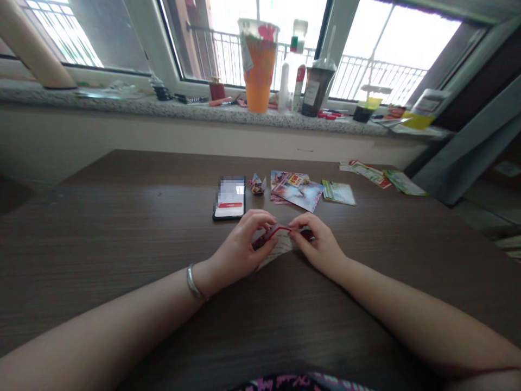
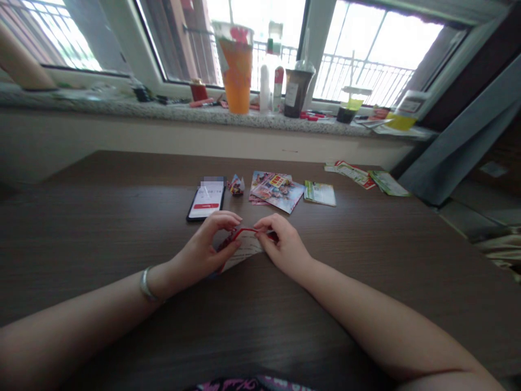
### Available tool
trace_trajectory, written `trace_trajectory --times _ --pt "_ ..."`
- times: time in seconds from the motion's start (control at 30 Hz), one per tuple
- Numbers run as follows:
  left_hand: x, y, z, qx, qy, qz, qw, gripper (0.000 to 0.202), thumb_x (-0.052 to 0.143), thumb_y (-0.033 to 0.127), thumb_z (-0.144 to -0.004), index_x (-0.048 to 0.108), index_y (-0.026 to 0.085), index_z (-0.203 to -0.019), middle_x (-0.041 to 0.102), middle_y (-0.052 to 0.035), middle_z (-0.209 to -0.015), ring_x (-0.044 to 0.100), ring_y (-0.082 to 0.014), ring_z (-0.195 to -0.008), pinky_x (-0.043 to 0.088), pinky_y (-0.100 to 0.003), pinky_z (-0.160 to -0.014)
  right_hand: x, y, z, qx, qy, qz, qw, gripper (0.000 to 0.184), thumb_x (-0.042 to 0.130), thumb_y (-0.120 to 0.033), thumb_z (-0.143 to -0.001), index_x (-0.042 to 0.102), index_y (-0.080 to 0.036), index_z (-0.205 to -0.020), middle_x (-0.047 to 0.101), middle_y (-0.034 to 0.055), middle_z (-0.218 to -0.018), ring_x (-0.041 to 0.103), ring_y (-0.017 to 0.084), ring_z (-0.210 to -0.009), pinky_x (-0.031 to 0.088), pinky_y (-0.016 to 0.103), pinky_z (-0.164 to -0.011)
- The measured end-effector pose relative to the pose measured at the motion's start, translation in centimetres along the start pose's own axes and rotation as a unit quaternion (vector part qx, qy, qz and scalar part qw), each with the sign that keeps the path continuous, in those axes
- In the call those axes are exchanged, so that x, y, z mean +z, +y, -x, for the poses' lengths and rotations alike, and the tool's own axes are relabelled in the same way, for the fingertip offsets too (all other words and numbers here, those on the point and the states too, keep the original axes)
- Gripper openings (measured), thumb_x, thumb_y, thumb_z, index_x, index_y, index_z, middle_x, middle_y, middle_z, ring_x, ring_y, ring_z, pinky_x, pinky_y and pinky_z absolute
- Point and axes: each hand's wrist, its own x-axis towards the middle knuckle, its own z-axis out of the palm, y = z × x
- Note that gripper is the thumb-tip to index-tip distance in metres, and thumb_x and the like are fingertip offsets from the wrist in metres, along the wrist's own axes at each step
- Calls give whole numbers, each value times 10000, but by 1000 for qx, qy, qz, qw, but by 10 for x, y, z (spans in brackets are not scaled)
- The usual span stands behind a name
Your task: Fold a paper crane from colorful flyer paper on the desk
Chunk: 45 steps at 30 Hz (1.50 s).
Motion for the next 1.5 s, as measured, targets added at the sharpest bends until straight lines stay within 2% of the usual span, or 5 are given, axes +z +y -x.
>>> trace_trajectory --times 0.17,0.47,0.73,1.0,1.5 --pt "-5 -3 0 0 -15 23 1000 223 494 237 -891 490 208 -1112 538 -96 -1170 561 -190 -1056 475 -373 -954 -4 3 -1 -52 1 16 999 62 530 -182 -889 574 -221 -907 618 34 -876 582 162 -822 503 290 -691" --pt "0 -19 0 -112 -60 -18 992 152 510 260 -872 606 187 -964 652 -11 -864 602 -160 -780 485 -287 -715 -6 1 1 -155 -32 77 984 164 550 -185 -894 663 -246 -997 636 70 -1087 576 199 -1036 485 400 -904" --pt "-1 -35 -4 -140 -7 -77 987 194 513 264 -829 602 174 -976 652 -23 -862 597 -181 -758 483 -310 -730 -6 3 3 -284 -239 102 923 261 480 -312 -964 665 -218 -1122 691 30 -1149 569 185 -1114 459 346 -997" --pt "0 -44 -6 -166 -11 -74 983 225 503 262 -826 588 163 -1009 651 -51 -926 609 -209 -827 488 -347 -791 -4 7 6 -271 -317 77 906 284 502 -349 -952 681 -183 -1098 693 53 -1174 629 167 -1098 450 311 -1027" --pt "0 -40 -5 -149 -61 -11 987 256 489 197 -787 584 155 -1022 643 -30 -900 595 -182 -818 474 -299 -745 -11 3 2 -114 -279 93 949 214 384 -159 -930 587 -170 -997 664 104 -949 605 201 -907 480 336 -818"
